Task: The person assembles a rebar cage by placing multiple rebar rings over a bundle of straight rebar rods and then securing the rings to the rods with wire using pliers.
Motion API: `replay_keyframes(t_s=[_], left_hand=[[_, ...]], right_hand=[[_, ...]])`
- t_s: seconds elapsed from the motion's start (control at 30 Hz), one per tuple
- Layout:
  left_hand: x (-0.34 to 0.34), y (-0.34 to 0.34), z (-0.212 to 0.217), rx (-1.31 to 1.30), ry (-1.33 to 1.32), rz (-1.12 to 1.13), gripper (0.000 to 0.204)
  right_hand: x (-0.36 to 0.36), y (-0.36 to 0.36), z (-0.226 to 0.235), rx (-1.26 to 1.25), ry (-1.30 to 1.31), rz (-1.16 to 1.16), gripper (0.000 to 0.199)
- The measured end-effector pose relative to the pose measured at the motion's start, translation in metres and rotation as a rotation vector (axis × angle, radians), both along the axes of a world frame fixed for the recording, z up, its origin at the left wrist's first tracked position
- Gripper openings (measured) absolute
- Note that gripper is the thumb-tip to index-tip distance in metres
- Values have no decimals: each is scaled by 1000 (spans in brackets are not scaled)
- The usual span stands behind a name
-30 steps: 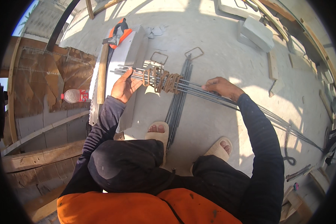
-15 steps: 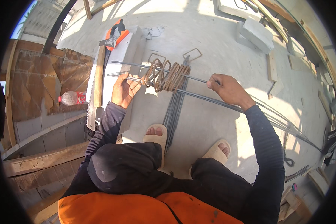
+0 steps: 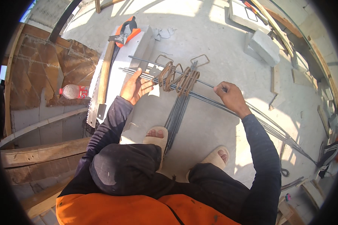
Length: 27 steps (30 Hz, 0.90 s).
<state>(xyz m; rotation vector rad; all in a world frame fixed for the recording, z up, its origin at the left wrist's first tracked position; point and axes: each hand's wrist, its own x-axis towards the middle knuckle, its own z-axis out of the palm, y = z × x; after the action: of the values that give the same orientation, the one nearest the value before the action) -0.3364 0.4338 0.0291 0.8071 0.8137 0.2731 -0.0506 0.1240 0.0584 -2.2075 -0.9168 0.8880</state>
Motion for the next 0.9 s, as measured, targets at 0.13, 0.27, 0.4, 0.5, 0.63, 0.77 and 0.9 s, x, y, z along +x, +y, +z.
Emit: replay_keyframes(t_s=[0.13, 0.27, 0.4, 0.5, 0.63, 0.77, 0.9], left_hand=[[-12, -16, 16, 488, 275, -58, 35], [-10, -31, 36, 1228, 409, -154, 37], [31, -35, 71, 1513, 433, -431, 38], [47, -22, 61, 1440, 356, -551, 40], [49, -28, 71, 1215, 390, -545, 33], [34, -15, 72, 913, 316, -527, 24], [27, -16, 73, 986, 414, -653, 23]], right_hand=[[-9, -7, 10, 35, -32, -35, 38], [-13, -6, 20, -22, -31, -18, 38], [-12, -4, 12, -21, -23, -16, 37], [-15, -4, 3, 13, -42, 31, 36], [-9, -7, -2, -9, -27, 59, 36], [-14, -3, 2, -9, -30, 40, 43], [-17, 2, 9, -104, -68, 7, 53]])
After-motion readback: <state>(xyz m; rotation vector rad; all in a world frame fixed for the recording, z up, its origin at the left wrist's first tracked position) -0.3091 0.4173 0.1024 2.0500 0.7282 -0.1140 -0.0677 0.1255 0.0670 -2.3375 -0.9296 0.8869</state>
